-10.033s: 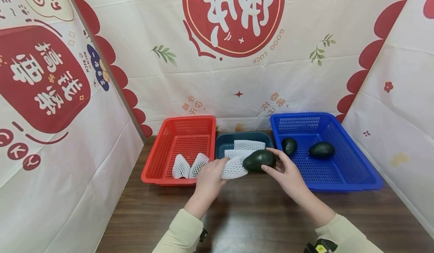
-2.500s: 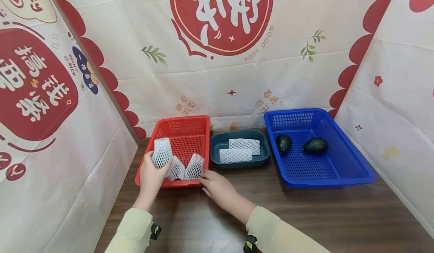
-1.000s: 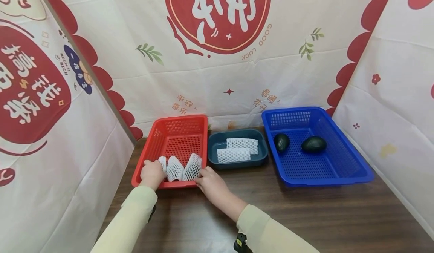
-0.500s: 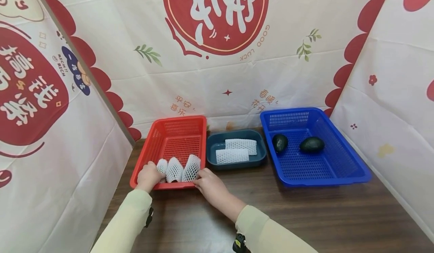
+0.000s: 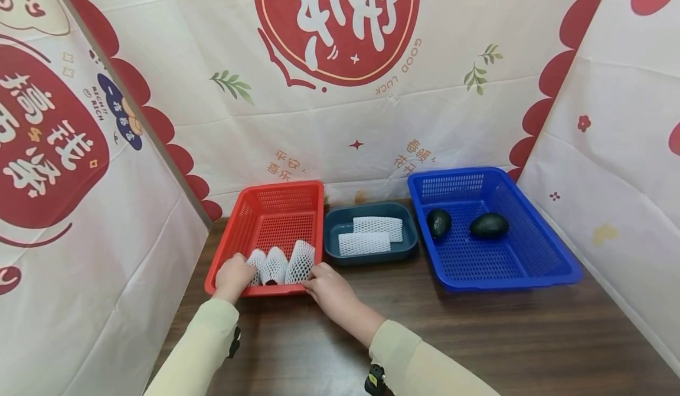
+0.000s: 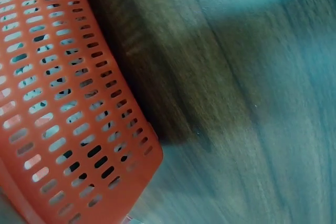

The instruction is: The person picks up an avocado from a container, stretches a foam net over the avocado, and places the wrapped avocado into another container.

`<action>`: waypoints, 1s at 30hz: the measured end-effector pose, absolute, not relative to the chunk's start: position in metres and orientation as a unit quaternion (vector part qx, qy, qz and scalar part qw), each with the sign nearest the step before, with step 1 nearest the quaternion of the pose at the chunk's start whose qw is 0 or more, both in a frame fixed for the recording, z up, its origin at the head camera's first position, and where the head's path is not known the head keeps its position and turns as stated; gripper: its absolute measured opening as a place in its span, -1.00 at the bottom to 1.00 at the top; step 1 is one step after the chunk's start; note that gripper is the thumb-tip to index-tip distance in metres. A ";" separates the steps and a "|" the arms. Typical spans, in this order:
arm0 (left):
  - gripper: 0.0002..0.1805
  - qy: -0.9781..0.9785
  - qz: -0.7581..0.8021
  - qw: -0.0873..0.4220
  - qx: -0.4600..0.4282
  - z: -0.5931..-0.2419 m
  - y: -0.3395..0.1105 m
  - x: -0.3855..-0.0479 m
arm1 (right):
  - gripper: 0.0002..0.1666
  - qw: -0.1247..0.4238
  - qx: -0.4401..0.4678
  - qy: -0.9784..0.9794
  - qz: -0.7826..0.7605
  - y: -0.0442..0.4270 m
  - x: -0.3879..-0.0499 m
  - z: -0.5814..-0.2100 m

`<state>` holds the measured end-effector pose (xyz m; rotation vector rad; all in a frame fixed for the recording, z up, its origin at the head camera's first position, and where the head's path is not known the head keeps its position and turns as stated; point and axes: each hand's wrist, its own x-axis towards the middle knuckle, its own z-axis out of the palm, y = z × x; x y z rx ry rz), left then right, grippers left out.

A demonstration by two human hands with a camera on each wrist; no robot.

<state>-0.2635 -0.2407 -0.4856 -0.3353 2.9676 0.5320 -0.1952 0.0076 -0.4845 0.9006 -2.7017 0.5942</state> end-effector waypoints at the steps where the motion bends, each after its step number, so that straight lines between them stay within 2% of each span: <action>1: -0.67 0.977 0.173 0.050 -0.110 -0.486 -0.240 -0.263 | -0.85 0.112 0.305 -0.923 0.204 0.008 -0.195 -0.484; 12: -0.62 0.983 0.140 0.038 -0.110 -0.486 -0.231 -0.260 | -0.85 0.122 0.315 -0.921 0.194 0.009 -0.195 -0.484; 21: -0.63 0.990 0.106 -0.025 -0.088 -0.490 -0.227 -0.260 | -0.84 0.110 0.320 -0.925 0.172 0.009 -0.196 -0.480; 26: -0.61 0.994 0.085 -0.050 -0.048 -0.489 -0.225 -0.262 | -0.81 0.111 0.345 -0.918 0.163 0.014 -0.196 -0.476; 30: -0.60 0.991 0.130 -0.041 -0.006 -0.485 -0.218 -0.263 | -0.75 0.112 0.373 -0.906 0.166 0.025 -0.198 -0.471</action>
